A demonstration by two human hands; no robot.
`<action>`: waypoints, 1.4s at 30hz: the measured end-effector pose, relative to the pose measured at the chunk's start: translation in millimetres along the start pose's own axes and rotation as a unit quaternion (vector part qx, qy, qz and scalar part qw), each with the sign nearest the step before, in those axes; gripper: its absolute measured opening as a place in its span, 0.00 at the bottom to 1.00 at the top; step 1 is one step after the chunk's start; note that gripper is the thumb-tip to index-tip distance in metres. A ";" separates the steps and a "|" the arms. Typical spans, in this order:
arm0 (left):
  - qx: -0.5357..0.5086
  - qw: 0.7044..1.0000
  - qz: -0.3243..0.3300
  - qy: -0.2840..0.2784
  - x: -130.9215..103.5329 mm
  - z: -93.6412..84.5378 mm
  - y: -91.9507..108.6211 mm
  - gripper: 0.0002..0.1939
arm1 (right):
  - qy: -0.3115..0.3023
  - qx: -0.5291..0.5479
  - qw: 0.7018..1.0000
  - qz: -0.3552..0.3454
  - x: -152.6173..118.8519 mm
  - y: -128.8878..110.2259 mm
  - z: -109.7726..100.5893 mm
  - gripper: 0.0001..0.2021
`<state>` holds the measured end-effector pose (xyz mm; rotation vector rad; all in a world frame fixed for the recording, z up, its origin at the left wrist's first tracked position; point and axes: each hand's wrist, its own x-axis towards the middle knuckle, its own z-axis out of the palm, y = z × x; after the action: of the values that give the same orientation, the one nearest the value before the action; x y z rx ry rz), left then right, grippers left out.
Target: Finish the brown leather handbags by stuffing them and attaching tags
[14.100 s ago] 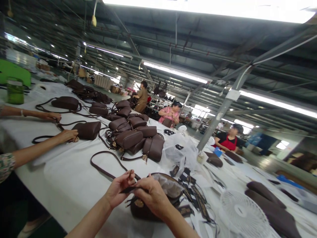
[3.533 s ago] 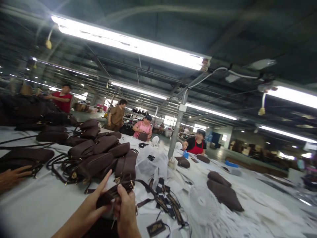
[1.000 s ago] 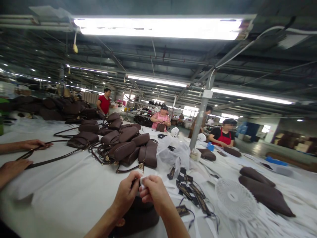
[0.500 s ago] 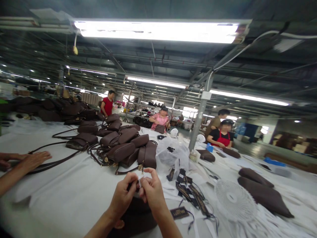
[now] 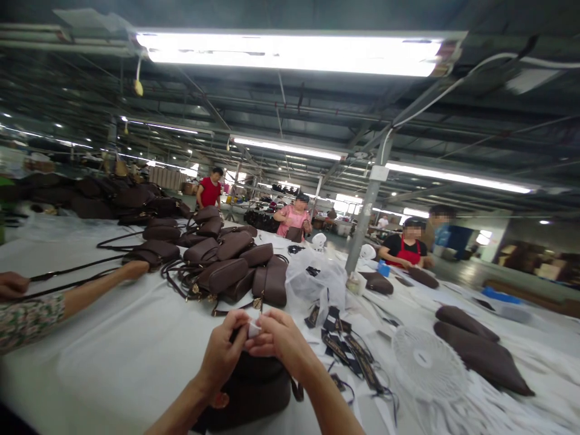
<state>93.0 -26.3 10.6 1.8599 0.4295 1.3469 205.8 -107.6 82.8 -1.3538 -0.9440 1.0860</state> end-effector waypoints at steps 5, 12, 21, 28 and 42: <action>-0.002 1.000 0.000 -0.006 3.6 -1.2 3.2 0.03 | 0.038 -0.096 0.995 -0.001 0.0 -6.1 1.6 0.11; -0.007 1.000 0.005 -0.028 15.5 -7.3 2.8 0.02 | 0.057 -0.699 0.664 -0.259 1.5 -19.4 6.7 0.09; 0.010 0.991 0.057 -0.123 25.1 -23.6 4.6 0.07 | 0.158 -0.611 0.731 -0.259 21.4 -50.4 0.8 0.07; 0.157 0.944 0.163 -0.240 37.2 -32.8 8.4 0.22 | 0.088 -0.257 0.957 -0.101 35.1 -49.6 8.9 0.06; 0.044 0.953 0.055 -0.295 48.9 -56.9 20.7 0.19 | 0.034 -0.397 0.906 -0.140 25.1 -48.3 -1.8 0.19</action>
<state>56.4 15.5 65.1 2.2686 0.0742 0.7828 216.4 -80.3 128.7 -1.8049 -1.5685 0.4162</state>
